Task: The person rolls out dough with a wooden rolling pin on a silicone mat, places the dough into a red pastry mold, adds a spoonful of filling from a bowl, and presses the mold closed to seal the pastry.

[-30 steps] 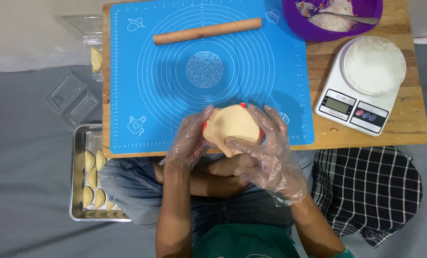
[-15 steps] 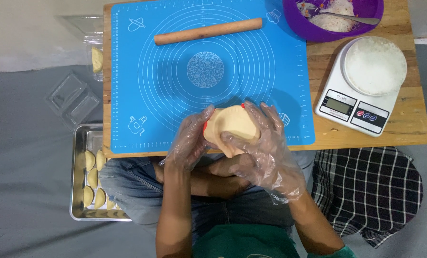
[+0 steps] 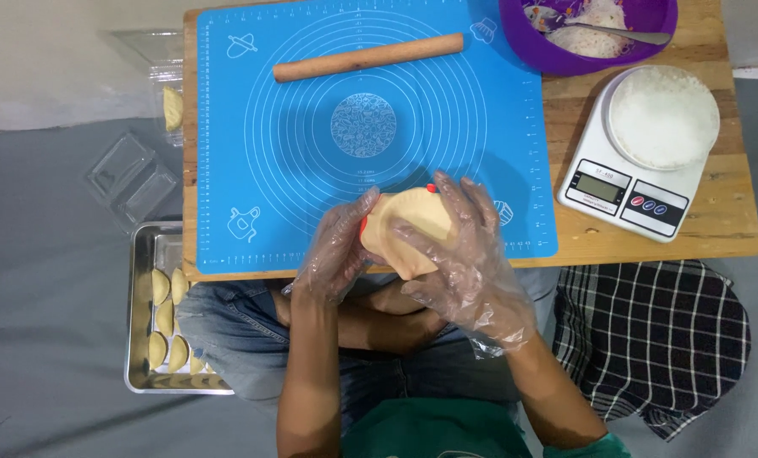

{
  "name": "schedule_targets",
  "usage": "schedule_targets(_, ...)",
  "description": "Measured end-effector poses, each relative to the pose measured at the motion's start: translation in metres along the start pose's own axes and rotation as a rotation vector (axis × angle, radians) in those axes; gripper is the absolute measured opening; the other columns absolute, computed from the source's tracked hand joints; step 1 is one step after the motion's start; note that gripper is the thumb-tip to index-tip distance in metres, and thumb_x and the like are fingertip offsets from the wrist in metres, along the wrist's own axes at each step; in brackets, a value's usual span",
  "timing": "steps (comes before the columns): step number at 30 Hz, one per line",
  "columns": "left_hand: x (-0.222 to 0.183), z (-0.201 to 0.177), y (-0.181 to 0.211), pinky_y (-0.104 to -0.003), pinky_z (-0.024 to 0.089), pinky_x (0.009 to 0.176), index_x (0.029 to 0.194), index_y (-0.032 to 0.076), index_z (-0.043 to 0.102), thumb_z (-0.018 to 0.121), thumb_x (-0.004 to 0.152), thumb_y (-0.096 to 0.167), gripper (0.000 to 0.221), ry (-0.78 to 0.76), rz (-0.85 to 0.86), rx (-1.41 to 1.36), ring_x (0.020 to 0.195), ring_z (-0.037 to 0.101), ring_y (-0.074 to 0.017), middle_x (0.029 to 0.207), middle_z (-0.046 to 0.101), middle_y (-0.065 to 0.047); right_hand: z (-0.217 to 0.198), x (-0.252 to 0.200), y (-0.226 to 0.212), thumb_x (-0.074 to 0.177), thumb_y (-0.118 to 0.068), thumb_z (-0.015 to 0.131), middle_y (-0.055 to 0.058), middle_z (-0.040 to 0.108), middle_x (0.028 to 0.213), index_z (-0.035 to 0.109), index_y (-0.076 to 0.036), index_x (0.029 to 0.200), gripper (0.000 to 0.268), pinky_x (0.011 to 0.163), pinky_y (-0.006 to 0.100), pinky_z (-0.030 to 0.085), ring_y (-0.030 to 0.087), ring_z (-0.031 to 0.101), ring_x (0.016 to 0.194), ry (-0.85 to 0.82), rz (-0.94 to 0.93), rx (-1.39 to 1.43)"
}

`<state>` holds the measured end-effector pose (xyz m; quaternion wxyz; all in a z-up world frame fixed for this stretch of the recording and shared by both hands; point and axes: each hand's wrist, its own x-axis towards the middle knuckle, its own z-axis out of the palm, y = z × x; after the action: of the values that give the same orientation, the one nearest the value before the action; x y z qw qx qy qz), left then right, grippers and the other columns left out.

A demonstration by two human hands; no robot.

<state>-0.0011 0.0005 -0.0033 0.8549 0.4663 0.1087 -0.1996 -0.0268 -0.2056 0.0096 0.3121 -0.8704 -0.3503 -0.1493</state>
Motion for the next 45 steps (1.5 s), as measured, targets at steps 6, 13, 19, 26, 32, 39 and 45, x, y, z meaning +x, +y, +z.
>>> schedule_targets(6, -0.001, 0.004, 0.004, -0.036, 0.063, 0.055, 0.095, -0.002, 0.075, 0.067, 0.096, 0.038, 0.041, 0.026, -0.034, 0.013, 0.066, 0.069, -0.0171, 0.073, 0.070, -0.007, 0.001, 0.000, 0.002, 0.104, -0.061, 0.034, 0.031, 0.023, 0.163, 0.052, -0.023, 0.143, 0.057, 0.128, 0.066, 0.016, 0.049, 0.023, 0.155, -0.011, 0.066, 0.012)
schedule_targets(13, 0.002, 0.008, 0.004, -0.042, 0.065, 0.056, 0.111, -0.008, 0.075, 0.066, 0.094, 0.038, 0.049, 0.081, -0.074, 0.040, 0.076, 0.072, -0.0242, 0.089, 0.075, -0.016, -0.006, 0.000, 0.003, 0.097, -0.070, 0.032, 0.030, 0.025, 0.161, 0.059, -0.021, 0.143, 0.072, 0.122, 0.068, 0.020, 0.058, 0.022, 0.148, -0.050, 0.160, 0.041)
schedule_targets(19, -0.003, 0.016, 0.006, -0.039, 0.061, 0.053, 0.109, -0.007, 0.076, 0.068, 0.093, 0.039, 0.050, 0.113, -0.063, 0.070, 0.071, 0.069, -0.0214, 0.083, 0.073, -0.011, -0.011, -0.003, 0.006, 0.107, -0.063, 0.026, 0.022, 0.022, 0.168, 0.039, -0.033, 0.155, 0.058, 0.131, 0.060, 0.018, 0.041, 0.022, 0.159, 0.015, 0.098, 0.086)
schedule_targets(26, 0.010, 0.018, -0.003, -0.032, 0.057, 0.033, 0.099, -0.008, 0.065, 0.070, 0.096, 0.027, 0.036, 0.234, 0.051, -0.042, 0.051, 0.072, -0.0332, 0.069, 0.068, -0.026, -0.049, -0.007, 0.037, 0.102, -0.061, 0.044, 0.020, 0.030, 0.163, 0.050, -0.018, 0.150, 0.064, 0.122, 0.059, 0.036, 0.043, 0.042, 0.147, 0.364, 0.298, 0.460)
schedule_targets(32, -0.009, 0.063, 0.026, -0.035, 0.057, 0.060, 0.106, -0.008, 0.070, 0.059, 0.102, 0.033, 0.042, 0.348, 0.136, 0.051, 0.079, 0.068, -0.0218, 0.093, 0.073, -0.016, -0.139, 0.026, 0.099, 0.118, -0.003, 0.058, 0.020, 0.052, 0.123, 0.067, 0.008, 0.123, 0.016, 0.106, 0.048, 0.049, 0.034, 0.054, 0.120, 0.646, 0.197, -0.121)
schedule_targets(39, 0.043, 0.116, 0.064, -0.036, 0.056, 0.066, 0.109, -0.003, 0.076, 0.058, 0.093, 0.041, 0.050, 0.301, 0.256, 0.345, 0.088, 0.065, -0.0172, 0.094, 0.071, -0.009, -0.141, 0.079, 0.247, 0.102, -0.033, 0.060, 0.014, 0.065, 0.091, 0.064, -0.002, 0.099, 0.031, 0.076, 0.043, 0.049, 0.029, 0.062, 0.081, -0.134, 0.414, -0.915)
schedule_targets(45, 0.136, 0.113, 0.088, -0.040, 0.059, 0.067, 0.106, 0.004, 0.076, 0.060, 0.091, 0.043, 0.045, 0.192, 0.265, 0.382, 0.085, 0.069, -0.0203, 0.093, 0.074, -0.009, -0.152, 0.107, 0.217, 0.091, -0.002, 0.062, 0.012, 0.059, 0.080, 0.063, -0.003, 0.079, 0.012, 0.069, 0.038, 0.047, 0.025, 0.058, 0.075, -0.333, 0.736, -0.590)
